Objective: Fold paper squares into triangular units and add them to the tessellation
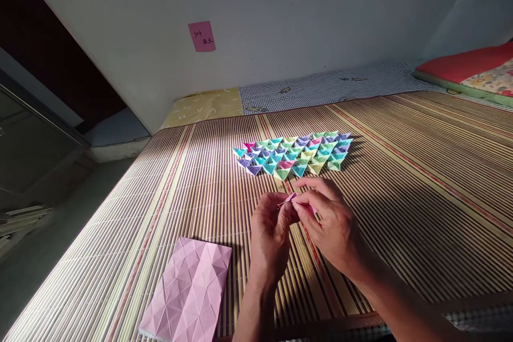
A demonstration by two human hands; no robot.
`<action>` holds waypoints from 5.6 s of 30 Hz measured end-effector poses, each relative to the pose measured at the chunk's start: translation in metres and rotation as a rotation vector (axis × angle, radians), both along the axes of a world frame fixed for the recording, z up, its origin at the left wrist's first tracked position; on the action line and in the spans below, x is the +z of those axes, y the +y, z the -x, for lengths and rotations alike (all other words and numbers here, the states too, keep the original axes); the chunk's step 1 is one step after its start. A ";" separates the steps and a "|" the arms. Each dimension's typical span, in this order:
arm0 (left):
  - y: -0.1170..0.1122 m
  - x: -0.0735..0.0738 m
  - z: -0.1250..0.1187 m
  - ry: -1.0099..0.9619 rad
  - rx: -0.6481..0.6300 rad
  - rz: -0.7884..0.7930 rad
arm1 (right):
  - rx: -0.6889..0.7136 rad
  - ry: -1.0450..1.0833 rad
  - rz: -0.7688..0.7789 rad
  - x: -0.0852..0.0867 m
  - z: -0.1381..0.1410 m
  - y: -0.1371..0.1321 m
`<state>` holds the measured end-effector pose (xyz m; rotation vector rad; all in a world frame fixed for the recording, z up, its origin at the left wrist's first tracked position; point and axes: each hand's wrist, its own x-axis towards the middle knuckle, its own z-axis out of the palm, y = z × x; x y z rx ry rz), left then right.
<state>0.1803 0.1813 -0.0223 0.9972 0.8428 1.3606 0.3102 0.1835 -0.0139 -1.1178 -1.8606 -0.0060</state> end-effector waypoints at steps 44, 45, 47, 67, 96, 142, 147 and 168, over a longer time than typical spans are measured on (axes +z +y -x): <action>0.004 -0.009 -0.001 0.036 0.001 0.167 | 0.027 -0.142 0.142 -0.004 -0.003 0.001; 0.004 -0.009 -0.001 0.044 0.008 0.166 | 0.029 -0.152 0.130 -0.004 -0.002 0.001; 0.004 -0.009 -0.001 0.053 0.015 0.169 | 0.037 -0.157 0.092 -0.003 -0.001 0.002; 0.003 0.001 -0.008 -0.958 -0.217 0.704 | 0.137 -0.061 -0.009 -0.003 0.016 -0.002; 0.007 -0.002 0.005 -0.792 -0.167 0.558 | 0.207 0.140 0.138 0.021 -0.008 -0.006; 0.007 -0.011 -0.001 -0.730 -0.175 0.627 | 0.094 0.131 0.241 0.023 -0.017 -0.003; 0.007 -0.010 -0.001 -0.722 -0.140 0.625 | 0.105 0.129 0.352 0.024 -0.022 -0.004; 0.011 -0.020 -0.008 -0.488 0.556 0.506 | -0.209 -0.423 0.551 0.026 0.022 0.091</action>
